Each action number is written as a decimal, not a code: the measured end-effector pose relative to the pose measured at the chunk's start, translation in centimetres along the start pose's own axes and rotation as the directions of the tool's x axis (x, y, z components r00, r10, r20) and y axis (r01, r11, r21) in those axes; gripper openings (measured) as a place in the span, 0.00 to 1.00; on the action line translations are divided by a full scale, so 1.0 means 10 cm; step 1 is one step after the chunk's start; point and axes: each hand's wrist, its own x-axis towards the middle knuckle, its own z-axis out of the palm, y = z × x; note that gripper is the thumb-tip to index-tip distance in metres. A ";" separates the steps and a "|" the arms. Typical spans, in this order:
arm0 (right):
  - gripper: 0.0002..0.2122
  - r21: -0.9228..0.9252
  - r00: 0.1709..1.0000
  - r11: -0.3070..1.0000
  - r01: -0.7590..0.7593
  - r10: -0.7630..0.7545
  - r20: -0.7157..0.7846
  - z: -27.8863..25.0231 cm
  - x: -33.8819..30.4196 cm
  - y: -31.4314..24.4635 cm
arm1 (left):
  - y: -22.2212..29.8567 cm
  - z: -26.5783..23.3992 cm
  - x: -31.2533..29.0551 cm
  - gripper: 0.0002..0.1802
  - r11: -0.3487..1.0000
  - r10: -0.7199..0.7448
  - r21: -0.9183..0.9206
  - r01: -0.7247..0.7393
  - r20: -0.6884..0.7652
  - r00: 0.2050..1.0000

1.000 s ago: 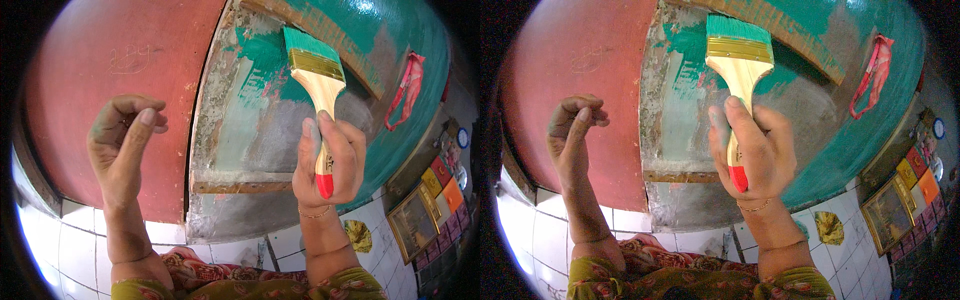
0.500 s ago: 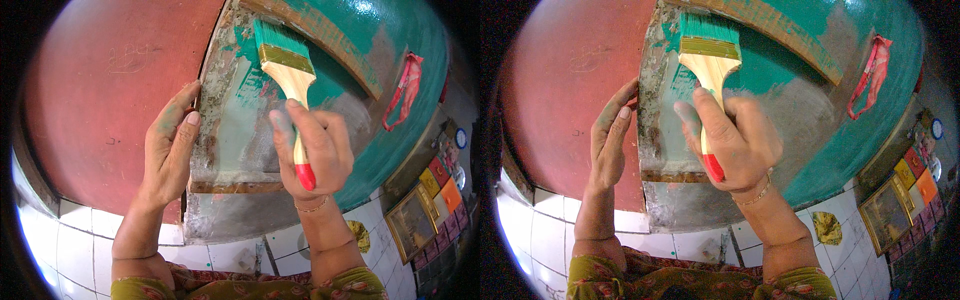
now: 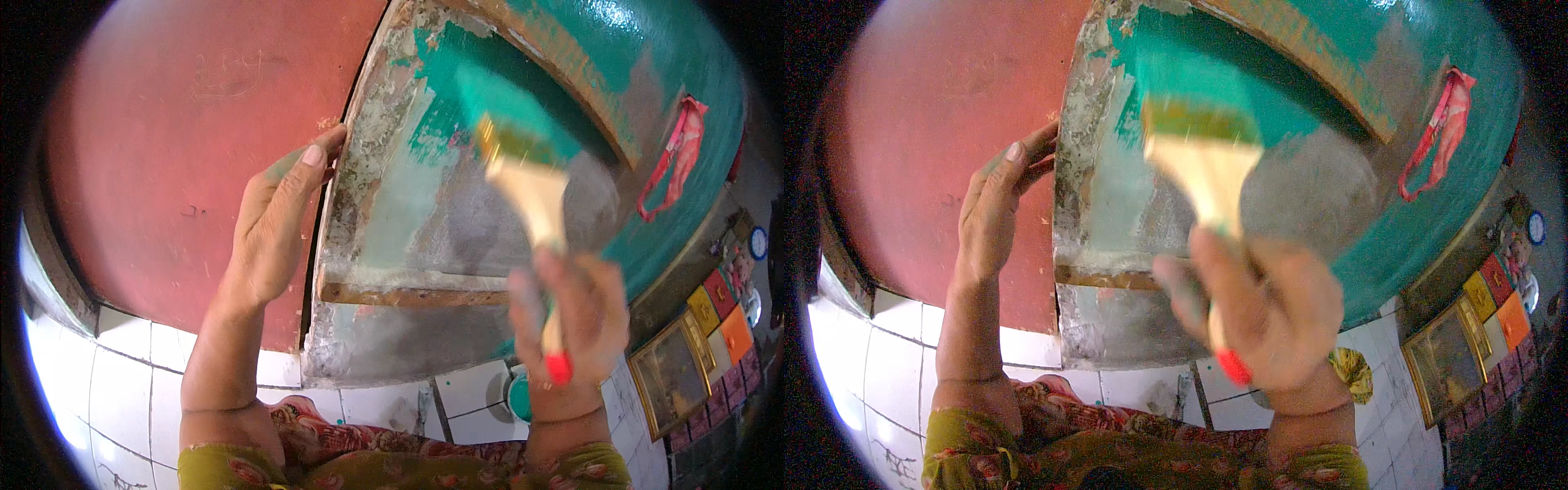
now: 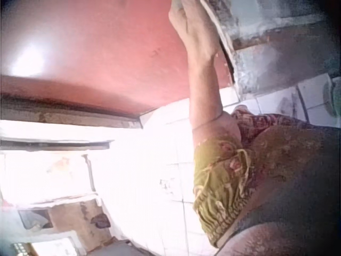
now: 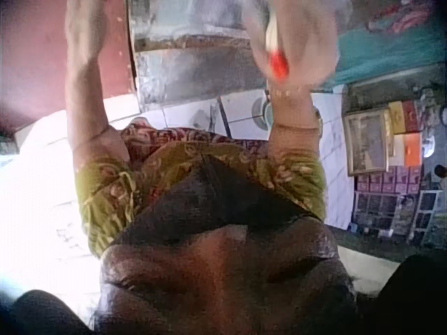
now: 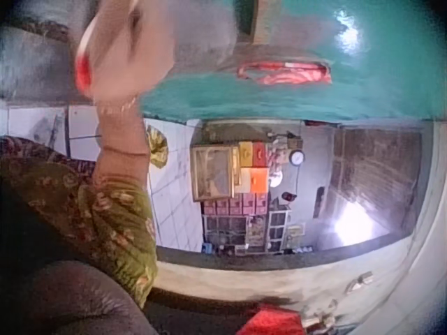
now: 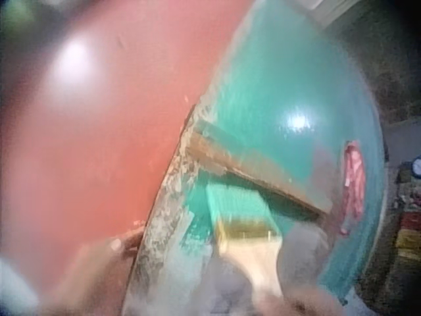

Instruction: The person is painting a wooden door frame and panel using a paintbrush dipped in a container of green paint.

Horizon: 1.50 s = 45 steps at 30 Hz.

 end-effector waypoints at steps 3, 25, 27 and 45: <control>0.18 -0.097 0.986 0.995 0.003 -0.019 -0.166 0.27 0.09 0.16 | -0.01 0.06 0.03 0.33 1.000 0.008 0.017 -0.007 -0.018 1.000; 0.07 0.453 0.723 0.564 -0.690 0.561 0.403 -0.08 0.75 0.30 | -0.32 0.06 0.11 0.25 0.982 0.171 0.081 -0.171 0.010 0.985; 0.08 0.434 0.844 0.735 -0.521 0.519 0.135 -0.18 0.75 0.32 | -0.35 0.03 0.12 0.25 0.978 0.207 0.023 -0.207 0.027 0.978; 0.20 0.404 0.883 0.915 0.008 -0.196 0.426 0.06 -0.29 -0.14 | -0.29 0.03 0.09 0.26 0.982 0.100 -0.160 -0.100 -0.010 0.995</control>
